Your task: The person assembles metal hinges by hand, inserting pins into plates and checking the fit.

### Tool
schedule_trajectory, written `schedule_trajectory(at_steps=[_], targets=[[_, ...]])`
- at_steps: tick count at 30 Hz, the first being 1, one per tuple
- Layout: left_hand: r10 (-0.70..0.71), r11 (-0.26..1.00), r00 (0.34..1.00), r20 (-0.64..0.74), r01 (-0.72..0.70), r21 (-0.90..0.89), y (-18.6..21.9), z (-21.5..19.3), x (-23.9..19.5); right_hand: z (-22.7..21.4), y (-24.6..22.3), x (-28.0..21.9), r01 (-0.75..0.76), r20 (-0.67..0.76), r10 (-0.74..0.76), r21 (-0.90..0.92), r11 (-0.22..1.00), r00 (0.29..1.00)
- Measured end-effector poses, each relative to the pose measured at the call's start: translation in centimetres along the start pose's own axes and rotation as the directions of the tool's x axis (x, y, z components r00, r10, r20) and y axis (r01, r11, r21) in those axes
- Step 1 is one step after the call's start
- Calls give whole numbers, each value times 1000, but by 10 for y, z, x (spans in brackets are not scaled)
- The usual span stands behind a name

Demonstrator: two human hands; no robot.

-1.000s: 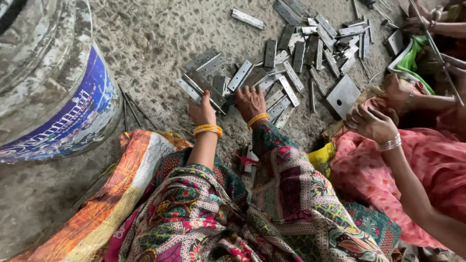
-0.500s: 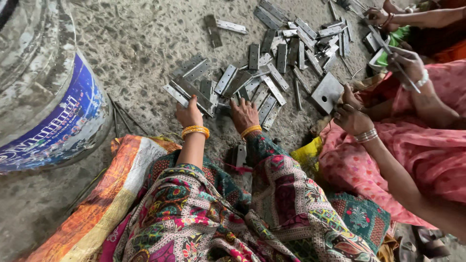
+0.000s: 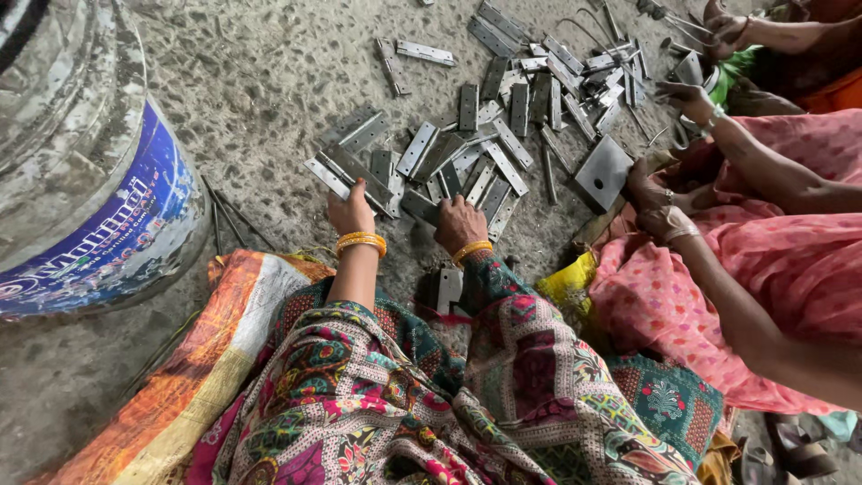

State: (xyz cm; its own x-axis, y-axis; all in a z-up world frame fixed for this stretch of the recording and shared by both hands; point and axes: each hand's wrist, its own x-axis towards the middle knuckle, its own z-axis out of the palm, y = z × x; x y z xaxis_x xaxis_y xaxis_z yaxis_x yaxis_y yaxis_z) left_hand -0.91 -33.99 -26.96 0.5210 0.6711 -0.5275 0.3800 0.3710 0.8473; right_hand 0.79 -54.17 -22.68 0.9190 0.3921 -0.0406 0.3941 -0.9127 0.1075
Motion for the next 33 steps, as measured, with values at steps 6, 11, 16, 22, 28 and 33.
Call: schedule_trajectory(at_steps=[6,11,16,22,28,33], targets=[[131,988,977,168,-114,-105,-8,6,0,-5,11,-43,-61,75,42,276,959,996],[174,985,976,129,-173,-16,-15,4,7,41,17,-118,-143,84,213,949,280,973],[57,949,960,275,-138,285,-17,4,5,72,11,-163,-383,494,241,838,-390,835],[63,823,765,641,-403,401,-31,5,-13,10,0,-160,-283,517,261,749,-599,815],[71,855,555,829,-462,236,-23,-4,-55,-20,-34,-144,-114,286,383,904,-413,878],[-11,930,493,870,-315,191,-22,-12,-63,8,-43,-151,-190,243,402,967,-168,883]])
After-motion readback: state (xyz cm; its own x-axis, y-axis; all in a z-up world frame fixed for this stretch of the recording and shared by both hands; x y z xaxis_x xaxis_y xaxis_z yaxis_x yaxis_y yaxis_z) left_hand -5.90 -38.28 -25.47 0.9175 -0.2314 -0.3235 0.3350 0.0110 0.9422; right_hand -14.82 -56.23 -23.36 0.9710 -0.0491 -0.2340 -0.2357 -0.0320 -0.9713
